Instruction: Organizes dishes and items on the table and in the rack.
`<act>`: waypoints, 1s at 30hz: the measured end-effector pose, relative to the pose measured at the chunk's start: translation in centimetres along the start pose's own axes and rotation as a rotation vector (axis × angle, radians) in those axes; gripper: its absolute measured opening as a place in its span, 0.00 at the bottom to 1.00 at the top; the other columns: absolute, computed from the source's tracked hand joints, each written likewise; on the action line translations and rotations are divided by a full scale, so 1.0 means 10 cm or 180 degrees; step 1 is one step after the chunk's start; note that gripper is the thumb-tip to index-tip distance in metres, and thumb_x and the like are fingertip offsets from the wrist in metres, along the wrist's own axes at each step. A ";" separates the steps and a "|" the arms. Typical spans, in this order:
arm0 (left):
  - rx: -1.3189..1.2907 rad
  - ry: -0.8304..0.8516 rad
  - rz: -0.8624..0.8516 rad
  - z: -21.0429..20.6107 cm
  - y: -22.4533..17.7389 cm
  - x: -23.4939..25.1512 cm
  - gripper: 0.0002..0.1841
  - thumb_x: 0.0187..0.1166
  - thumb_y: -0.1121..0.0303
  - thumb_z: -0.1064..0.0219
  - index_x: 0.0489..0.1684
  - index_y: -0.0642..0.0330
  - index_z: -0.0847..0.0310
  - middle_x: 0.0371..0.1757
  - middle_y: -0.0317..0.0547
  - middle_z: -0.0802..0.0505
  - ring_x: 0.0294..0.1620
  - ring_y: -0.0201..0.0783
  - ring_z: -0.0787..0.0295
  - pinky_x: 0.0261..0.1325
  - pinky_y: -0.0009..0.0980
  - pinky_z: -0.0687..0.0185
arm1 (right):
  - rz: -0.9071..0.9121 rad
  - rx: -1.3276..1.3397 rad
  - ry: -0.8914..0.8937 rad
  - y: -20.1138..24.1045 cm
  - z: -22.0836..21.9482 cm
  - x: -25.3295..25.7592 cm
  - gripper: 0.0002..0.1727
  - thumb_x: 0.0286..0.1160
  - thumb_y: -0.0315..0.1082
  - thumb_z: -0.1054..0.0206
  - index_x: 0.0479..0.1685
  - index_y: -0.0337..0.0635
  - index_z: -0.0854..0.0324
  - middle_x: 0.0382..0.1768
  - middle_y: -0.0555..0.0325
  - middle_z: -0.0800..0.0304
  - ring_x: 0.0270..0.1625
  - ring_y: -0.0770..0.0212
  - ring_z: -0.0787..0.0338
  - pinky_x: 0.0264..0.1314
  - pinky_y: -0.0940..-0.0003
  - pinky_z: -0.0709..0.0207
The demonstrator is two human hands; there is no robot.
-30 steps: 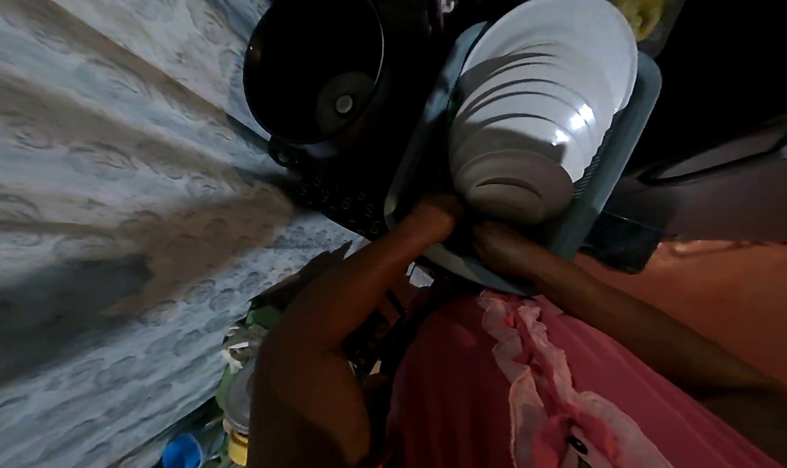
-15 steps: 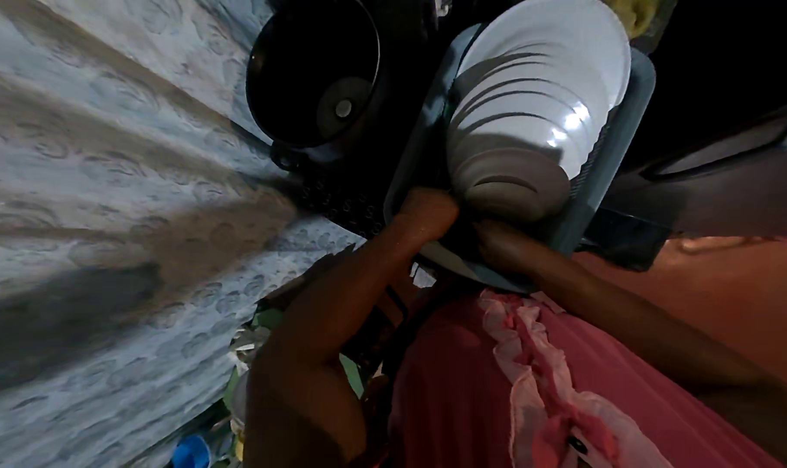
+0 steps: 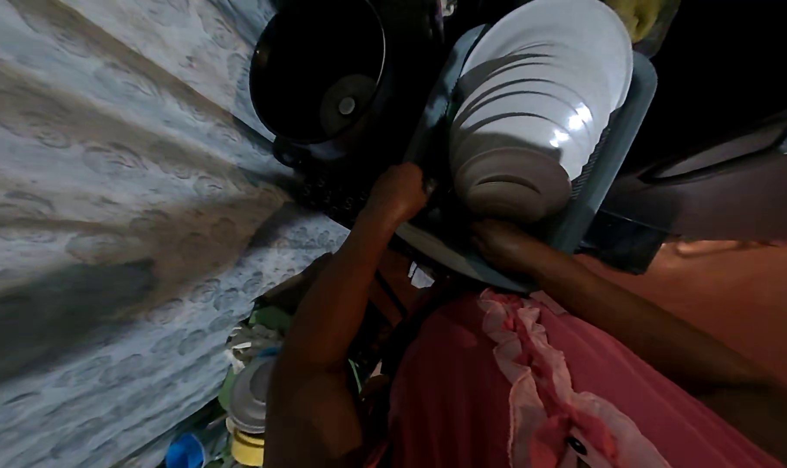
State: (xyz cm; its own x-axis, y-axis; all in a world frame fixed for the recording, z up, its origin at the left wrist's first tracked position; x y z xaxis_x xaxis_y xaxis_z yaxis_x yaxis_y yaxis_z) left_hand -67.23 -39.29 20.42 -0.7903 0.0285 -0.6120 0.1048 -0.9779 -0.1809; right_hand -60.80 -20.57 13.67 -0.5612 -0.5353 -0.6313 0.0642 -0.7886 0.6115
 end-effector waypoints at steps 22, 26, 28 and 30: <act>0.0982 -0.0665 -0.0121 -0.20 -0.17 -0.02 0.21 0.86 0.76 0.43 0.77 0.60 0.26 0.75 0.62 0.20 0.53 0.61 0.09 0.51 0.54 0.12 | 0.0195 -0.0090 0.0088 0.02 -0.01 -0.01 0.19 0.92 0.34 0.47 0.71 0.33 0.22 0.66 0.35 0.17 0.72 0.39 0.18 0.76 0.42 0.27; 0.1064 -0.0778 -0.0209 -0.24 -0.15 -0.03 0.19 0.85 0.77 0.44 0.74 0.60 0.24 0.75 0.62 0.21 0.50 0.60 0.08 0.47 0.54 0.12 | 0.0237 -0.0058 0.0070 0.01 -0.01 -0.02 0.19 0.92 0.35 0.48 0.70 0.32 0.22 0.65 0.34 0.17 0.72 0.39 0.17 0.75 0.43 0.27; 0.1052 -0.0764 -0.0186 -0.24 -0.16 -0.04 0.19 0.85 0.77 0.44 0.73 0.61 0.23 0.75 0.61 0.21 0.50 0.60 0.08 0.47 0.54 0.12 | 0.0215 -0.0048 0.0066 0.01 -0.02 -0.02 0.19 0.93 0.35 0.48 0.70 0.32 0.22 0.65 0.35 0.17 0.72 0.39 0.18 0.75 0.43 0.27; 0.0914 -0.0693 -0.0199 -0.25 -0.18 -0.06 0.18 0.84 0.77 0.42 0.70 0.62 0.21 0.74 0.61 0.20 0.54 0.61 0.09 0.50 0.56 0.12 | 0.0235 -0.0051 0.0066 0.01 -0.02 -0.02 0.19 0.93 0.35 0.48 0.69 0.32 0.22 0.65 0.35 0.17 0.72 0.39 0.17 0.75 0.43 0.27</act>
State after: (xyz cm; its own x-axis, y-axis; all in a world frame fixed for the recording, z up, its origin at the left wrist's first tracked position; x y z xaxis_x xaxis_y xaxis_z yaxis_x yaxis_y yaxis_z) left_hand -65.45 -36.99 19.21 -0.9030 0.0754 -0.4229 -0.0970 -0.9948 0.0298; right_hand -60.51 -20.57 13.79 -0.5372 -0.5981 -0.5947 0.1182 -0.7515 0.6491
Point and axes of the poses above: each hand's wrist, its own x-axis towards the middle knuckle, its own z-axis out of the back of the hand, y = z × x, the point moved 2 cm from there along x, towards the middle knuckle
